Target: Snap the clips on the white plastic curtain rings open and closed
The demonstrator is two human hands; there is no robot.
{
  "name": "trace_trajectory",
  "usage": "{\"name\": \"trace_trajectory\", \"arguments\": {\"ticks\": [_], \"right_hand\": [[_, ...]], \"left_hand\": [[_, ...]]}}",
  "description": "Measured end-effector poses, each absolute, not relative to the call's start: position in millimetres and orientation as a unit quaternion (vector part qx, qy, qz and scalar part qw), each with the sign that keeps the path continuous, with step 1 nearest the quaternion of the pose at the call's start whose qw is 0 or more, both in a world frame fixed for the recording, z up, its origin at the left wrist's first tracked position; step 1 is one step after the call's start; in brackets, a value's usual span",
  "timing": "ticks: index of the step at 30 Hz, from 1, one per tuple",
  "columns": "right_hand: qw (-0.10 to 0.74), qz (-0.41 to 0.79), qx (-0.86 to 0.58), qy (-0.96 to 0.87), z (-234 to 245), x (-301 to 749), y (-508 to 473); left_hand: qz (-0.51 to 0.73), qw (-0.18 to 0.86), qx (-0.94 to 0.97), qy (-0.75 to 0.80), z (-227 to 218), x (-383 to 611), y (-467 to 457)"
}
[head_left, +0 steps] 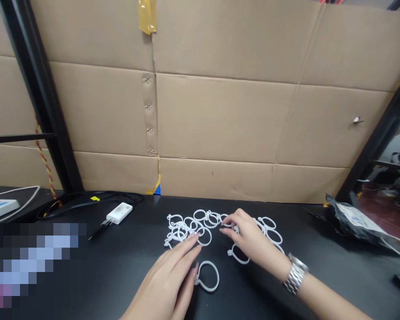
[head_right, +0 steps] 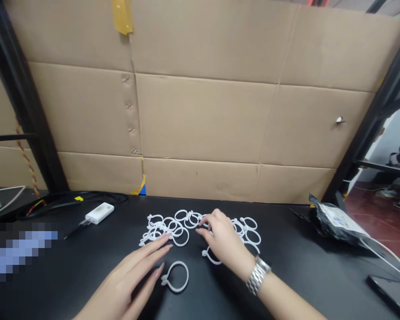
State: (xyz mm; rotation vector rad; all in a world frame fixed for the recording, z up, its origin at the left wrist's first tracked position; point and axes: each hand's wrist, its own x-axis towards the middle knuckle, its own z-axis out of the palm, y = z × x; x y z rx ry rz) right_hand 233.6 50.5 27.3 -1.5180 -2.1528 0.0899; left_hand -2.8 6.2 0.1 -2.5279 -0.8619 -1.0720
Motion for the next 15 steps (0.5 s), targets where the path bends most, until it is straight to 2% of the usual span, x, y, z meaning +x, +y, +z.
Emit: {"name": "trace_trajectory", "arguments": {"ticks": [4,9,15], "right_hand": [[0.203,0.008,-0.582,-0.787,27.9,243.2,88.7],[0.159,0.032,-0.577,-0.800,20.8,243.1,107.9],[0.189,0.124,-0.568,-0.792,23.4,247.5,106.8]], "left_hand": [[-0.365,0.120,-0.865,-0.322,-2.9,-4.8,9.7],[-0.372,0.105,-0.860,-0.333,-6.8,-6.3,11.0],[-0.366,0.104,-0.860,-0.340,-9.0,-6.4,10.4]]}}
